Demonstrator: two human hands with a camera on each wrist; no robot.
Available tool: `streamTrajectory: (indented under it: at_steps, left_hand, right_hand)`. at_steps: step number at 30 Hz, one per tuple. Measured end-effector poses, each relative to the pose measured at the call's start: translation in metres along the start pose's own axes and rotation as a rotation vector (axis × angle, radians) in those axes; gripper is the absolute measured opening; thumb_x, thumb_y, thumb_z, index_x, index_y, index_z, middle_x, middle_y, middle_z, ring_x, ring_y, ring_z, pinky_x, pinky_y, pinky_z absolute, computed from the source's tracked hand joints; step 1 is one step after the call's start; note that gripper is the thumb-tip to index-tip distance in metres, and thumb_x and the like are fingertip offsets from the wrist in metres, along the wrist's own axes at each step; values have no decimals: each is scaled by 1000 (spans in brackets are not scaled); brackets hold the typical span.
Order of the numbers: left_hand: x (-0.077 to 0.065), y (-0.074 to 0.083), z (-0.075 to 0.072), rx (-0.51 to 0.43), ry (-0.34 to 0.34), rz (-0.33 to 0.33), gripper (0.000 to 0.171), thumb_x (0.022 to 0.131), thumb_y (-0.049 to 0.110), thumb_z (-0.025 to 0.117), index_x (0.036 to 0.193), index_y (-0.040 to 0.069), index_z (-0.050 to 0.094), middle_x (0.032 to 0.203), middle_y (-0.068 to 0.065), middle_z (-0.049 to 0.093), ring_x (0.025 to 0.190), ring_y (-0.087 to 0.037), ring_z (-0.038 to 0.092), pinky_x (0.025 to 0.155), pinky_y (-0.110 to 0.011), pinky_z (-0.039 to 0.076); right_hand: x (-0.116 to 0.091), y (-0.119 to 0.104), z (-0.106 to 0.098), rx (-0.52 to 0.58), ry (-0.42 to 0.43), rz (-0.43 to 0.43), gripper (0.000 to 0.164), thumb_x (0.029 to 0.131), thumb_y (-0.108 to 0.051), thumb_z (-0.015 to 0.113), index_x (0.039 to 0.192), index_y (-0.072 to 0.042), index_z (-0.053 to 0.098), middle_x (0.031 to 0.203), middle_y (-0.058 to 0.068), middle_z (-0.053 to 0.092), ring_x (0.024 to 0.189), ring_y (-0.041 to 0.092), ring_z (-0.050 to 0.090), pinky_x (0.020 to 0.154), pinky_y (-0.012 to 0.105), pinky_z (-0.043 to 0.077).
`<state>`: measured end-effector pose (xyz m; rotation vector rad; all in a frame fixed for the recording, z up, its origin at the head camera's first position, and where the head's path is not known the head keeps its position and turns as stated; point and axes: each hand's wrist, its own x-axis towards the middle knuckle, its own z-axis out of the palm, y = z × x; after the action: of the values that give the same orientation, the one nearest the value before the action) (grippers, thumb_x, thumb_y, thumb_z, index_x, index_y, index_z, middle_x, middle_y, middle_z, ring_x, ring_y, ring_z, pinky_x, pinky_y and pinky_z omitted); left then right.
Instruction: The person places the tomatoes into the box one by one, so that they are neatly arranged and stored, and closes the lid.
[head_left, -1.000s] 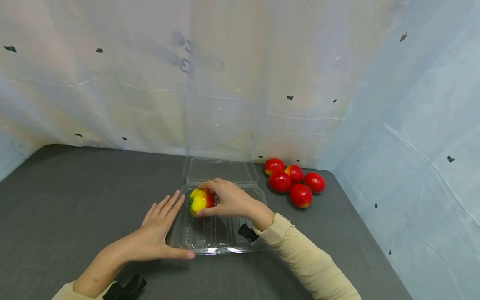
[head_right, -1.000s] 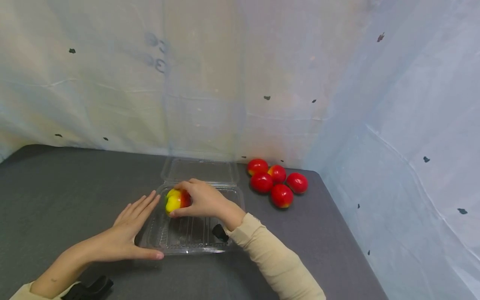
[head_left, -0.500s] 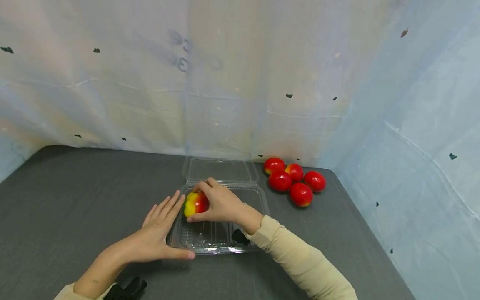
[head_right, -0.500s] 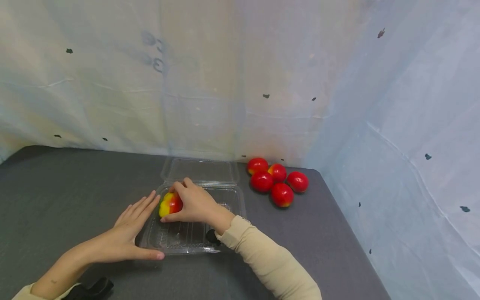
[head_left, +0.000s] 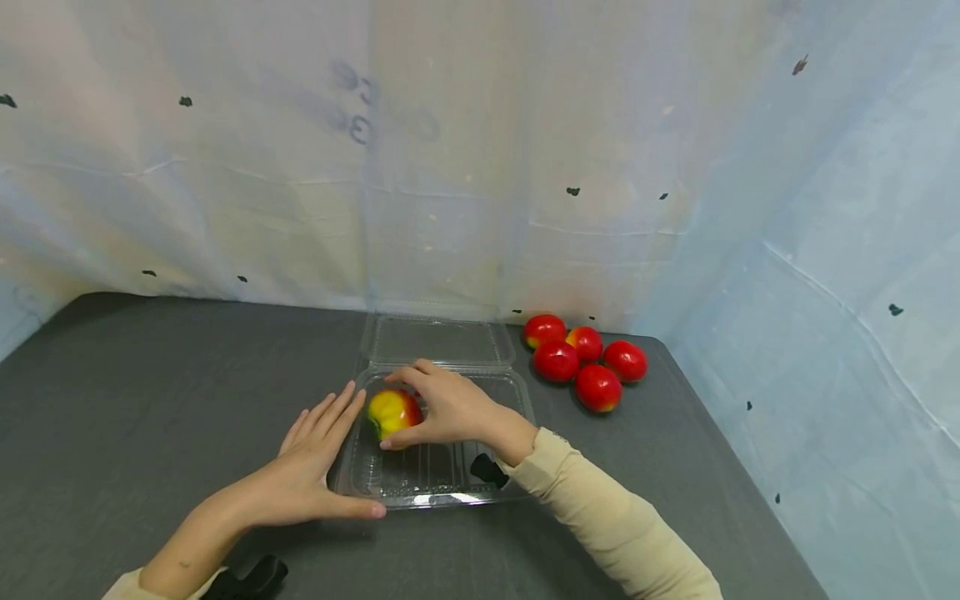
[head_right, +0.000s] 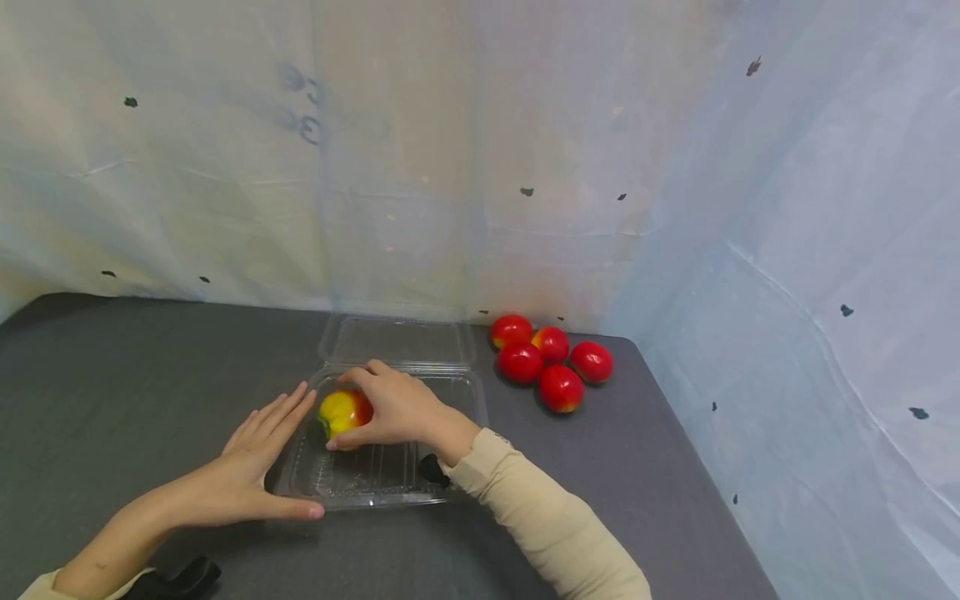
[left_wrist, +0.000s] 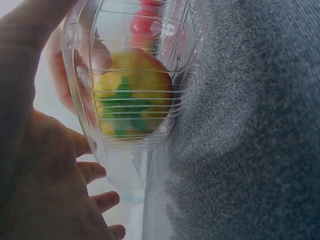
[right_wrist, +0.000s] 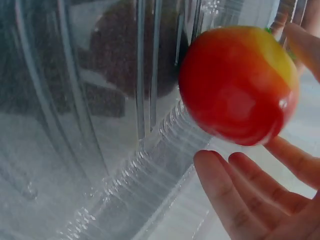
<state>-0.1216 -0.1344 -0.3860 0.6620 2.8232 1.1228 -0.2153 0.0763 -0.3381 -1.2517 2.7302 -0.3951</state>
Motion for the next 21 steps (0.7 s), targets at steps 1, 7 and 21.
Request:
streamTrajectory:
  at_steps: [1, 7, 21]
  left_hand:
    - [0, 0, 0, 0, -2, 0, 126, 64, 63, 78, 155, 10, 9, 161, -17, 0, 143, -50, 1, 106, -71, -2]
    - [0, 0, -2, -5, -11, -3, 125, 65, 62, 78, 155, 9, 9, 161, -18, 0, 143, -50, 0, 106, -72, -3]
    - [0, -6, -4, -3, -6, -2, 126, 64, 61, 79, 155, 11, 7, 161, -16, -2, 142, -50, 0, 105, -72, -3]
  right_hand:
    - [-1, 0, -1, 4, -5, 1, 76, 76, -54, 75, 138, -18, 50, 131, 3, 53, 100, 14, 58, 88, 25, 50]
    - [-5, 1, -10, 18, -19, 13, 74, 77, -56, 72, 137, -18, 51, 132, 4, 54, 105, 19, 60, 92, 30, 50]
    - [-31, 26, -38, 192, 104, 98, 66, 78, -45, 77, 133, -17, 55, 128, 5, 55, 108, 20, 57, 82, 28, 53]
